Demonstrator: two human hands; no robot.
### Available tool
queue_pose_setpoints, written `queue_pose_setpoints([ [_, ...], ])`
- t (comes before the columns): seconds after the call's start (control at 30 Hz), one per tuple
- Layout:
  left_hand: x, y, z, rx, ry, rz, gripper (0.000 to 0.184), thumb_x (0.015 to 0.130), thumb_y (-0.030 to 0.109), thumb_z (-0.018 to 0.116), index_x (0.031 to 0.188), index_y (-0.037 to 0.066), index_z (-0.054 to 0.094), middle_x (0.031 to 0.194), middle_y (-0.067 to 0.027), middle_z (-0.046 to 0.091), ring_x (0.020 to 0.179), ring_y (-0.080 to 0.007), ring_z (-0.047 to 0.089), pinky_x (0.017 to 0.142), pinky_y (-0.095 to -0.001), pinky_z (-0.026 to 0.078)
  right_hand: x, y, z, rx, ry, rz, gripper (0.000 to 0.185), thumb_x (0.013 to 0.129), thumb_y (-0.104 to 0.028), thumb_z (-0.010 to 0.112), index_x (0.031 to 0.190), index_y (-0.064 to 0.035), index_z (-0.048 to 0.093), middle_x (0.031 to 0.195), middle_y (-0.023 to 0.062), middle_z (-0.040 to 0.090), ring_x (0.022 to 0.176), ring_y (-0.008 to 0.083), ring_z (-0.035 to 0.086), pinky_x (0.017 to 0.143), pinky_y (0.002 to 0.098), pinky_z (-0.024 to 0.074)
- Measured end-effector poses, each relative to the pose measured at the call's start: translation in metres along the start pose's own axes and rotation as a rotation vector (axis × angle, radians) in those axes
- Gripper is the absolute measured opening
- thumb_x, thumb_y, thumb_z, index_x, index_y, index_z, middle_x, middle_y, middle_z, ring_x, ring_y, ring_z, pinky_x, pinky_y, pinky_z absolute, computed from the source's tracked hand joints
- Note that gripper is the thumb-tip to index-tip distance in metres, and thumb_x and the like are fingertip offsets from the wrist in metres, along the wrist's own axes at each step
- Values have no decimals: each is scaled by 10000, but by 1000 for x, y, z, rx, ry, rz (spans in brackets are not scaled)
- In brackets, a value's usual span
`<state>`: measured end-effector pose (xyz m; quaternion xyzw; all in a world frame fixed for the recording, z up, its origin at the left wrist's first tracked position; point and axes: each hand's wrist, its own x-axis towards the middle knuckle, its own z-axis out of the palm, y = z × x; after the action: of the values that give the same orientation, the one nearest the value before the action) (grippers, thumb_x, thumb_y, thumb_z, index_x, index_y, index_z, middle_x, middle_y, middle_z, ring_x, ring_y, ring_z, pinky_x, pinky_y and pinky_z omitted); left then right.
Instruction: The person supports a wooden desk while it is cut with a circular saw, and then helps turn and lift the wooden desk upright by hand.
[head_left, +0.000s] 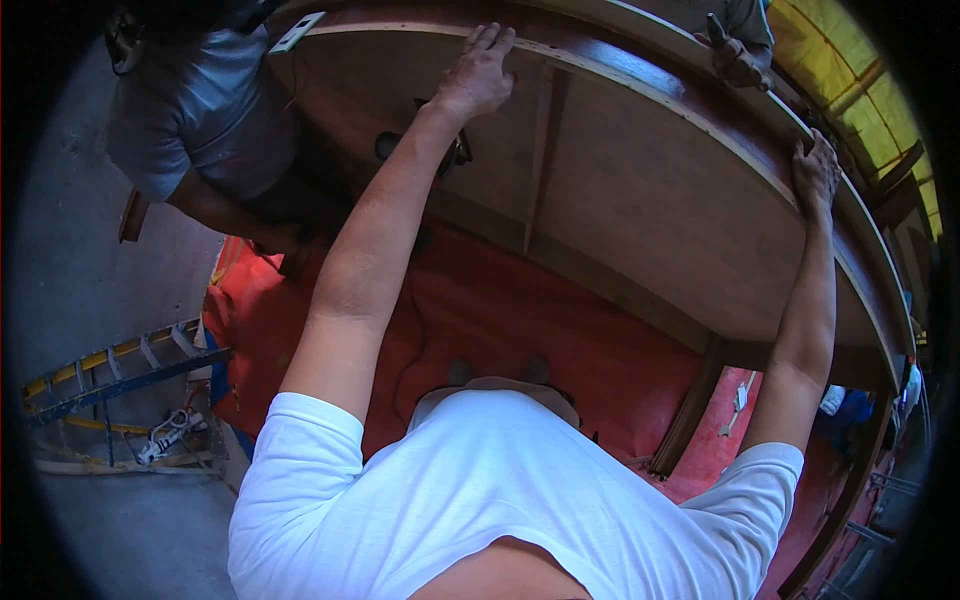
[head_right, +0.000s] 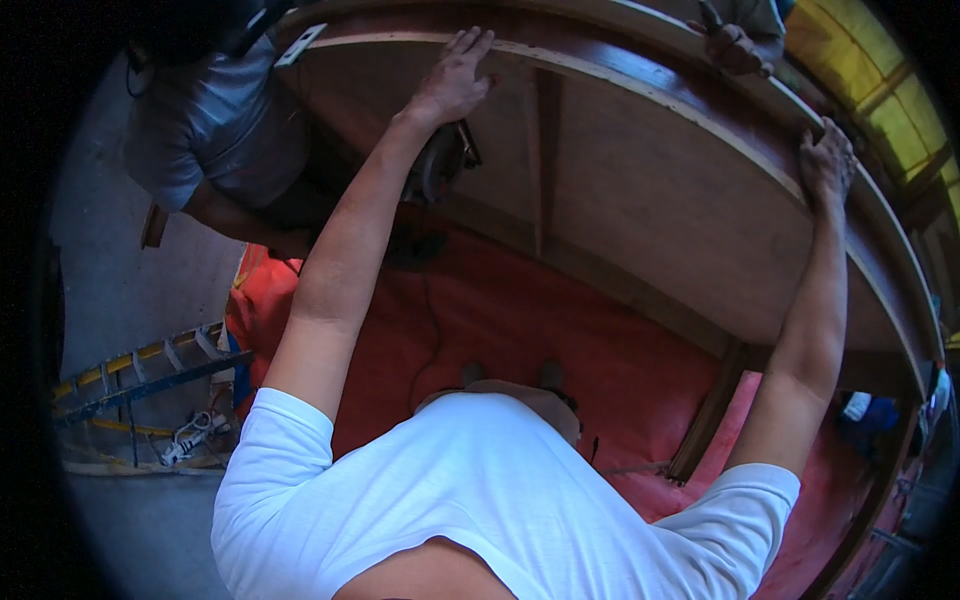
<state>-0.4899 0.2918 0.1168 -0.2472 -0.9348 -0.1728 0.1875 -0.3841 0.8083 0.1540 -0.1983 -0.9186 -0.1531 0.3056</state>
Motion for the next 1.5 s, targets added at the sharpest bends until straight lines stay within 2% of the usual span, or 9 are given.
queue_pose_setpoints([
  [0.07, -1, 2, -3, 16, 3, 4, 662, 864, 305, 565, 1417, 76, 283, 1482, -139, 242, 1383, -291, 183, 1123, -375, 226, 1, 0, 0, -2, 10, 2, 492, 905, -418, 454, 1307, -136, 442, 1333, 129, 463, 1261, 284, 400, 1040, 444, 285],
  [0.17, 0, -1, 0, -23, -3, 1, 671, 849, 280, 562, 1427, 120, 261, 1501, -106, 204, 1397, -266, 150, 1076, -498, 292, 1, -1, -1, 16, -2, 11, 492, 906, -418, 450, 1307, -135, 444, 1337, 132, 458, 1264, 284, 397, 1041, 444, 284],
  [0.37, 2, -4, 5, -24, 19, 13, 668, 845, 279, 564, 1424, 127, 268, 1501, -102, 204, 1397, -263, 151, 1072, -505, 297, 0, -1, 0, 31, 6, 13, 490, 908, -417, 439, 1308, -134, 443, 1345, 134, 450, 1269, 282, 391, 1041, 444, 284],
  [0.47, 1, -3, 1, -31, 28, 33, 670, 842, 276, 563, 1424, 122, 268, 1498, -108, 211, 1395, -263, 157, 1081, -484, 292, 1, -1, -1, 2, -3, 8, 481, 910, -405, 437, 1307, -132, 444, 1346, 130, 450, 1270, 279, 389, 1039, 443, 287],
  [0.57, 0, 1, -2, 44, 2, 8, 648, 863, 294, 550, 1413, 72, 289, 1476, -150, 250, 1380, -300, 192, 1124, -373, 221, 0, 0, -1, 10, 3, 1, 474, 910, -395, 438, 1304, -131, 446, 1342, 127, 455, 1266, 276, 394, 1038, 443, 289],
  [1.1, -6, 14, -16, -5, -53, -49, 653, 854, 231, 555, 1420, 76, 270, 1490, -133, 222, 1385, -290, 176, 1119, -376, 234, -5, -6, -13, 44, 19, 6, 456, 896, -363, 481, 1281, -119, 460, 1304, 127, 477, 1235, 274, 417, 1028, 430, 303],
  [1.2, -4, 10, -7, -21, 8, -8, 651, 840, 214, 569, 1411, 93, 279, 1495, -109, 205, 1395, -273, 145, 1066, -440, 329, -7, -9, -15, 20, 27, 15, 456, 889, -353, 495, 1278, -118, 458, 1296, 124, 477, 1231, 270, 418, 1023, 424, 310],
  [1.3, -6, 15, -10, -58, -4, -40, 652, 848, 211, 576, 1412, 59, 284, 1482, -145, 233, 1385, -289, 177, 1123, -379, 225, -4, -4, -8, 82, 15, 10, 464, 885, -350, 504, 1282, -115, 452, 1303, 123, 470, 1237, 266, 410, 1027, 417, 305],
  [1.5, -3, 14, -8, -42, -27, -48, 661, 852, 234, 581, 1415, 66, 279, 1487, -140, 222, 1390, -288, 156, 1127, -383, 214, -5, -8, -12, 66, 23, 23, 466, 883, -355, 512, 1276, -110, 459, 1291, 121, 481, 1230, 264, 417, 1021, 410, 313],
])
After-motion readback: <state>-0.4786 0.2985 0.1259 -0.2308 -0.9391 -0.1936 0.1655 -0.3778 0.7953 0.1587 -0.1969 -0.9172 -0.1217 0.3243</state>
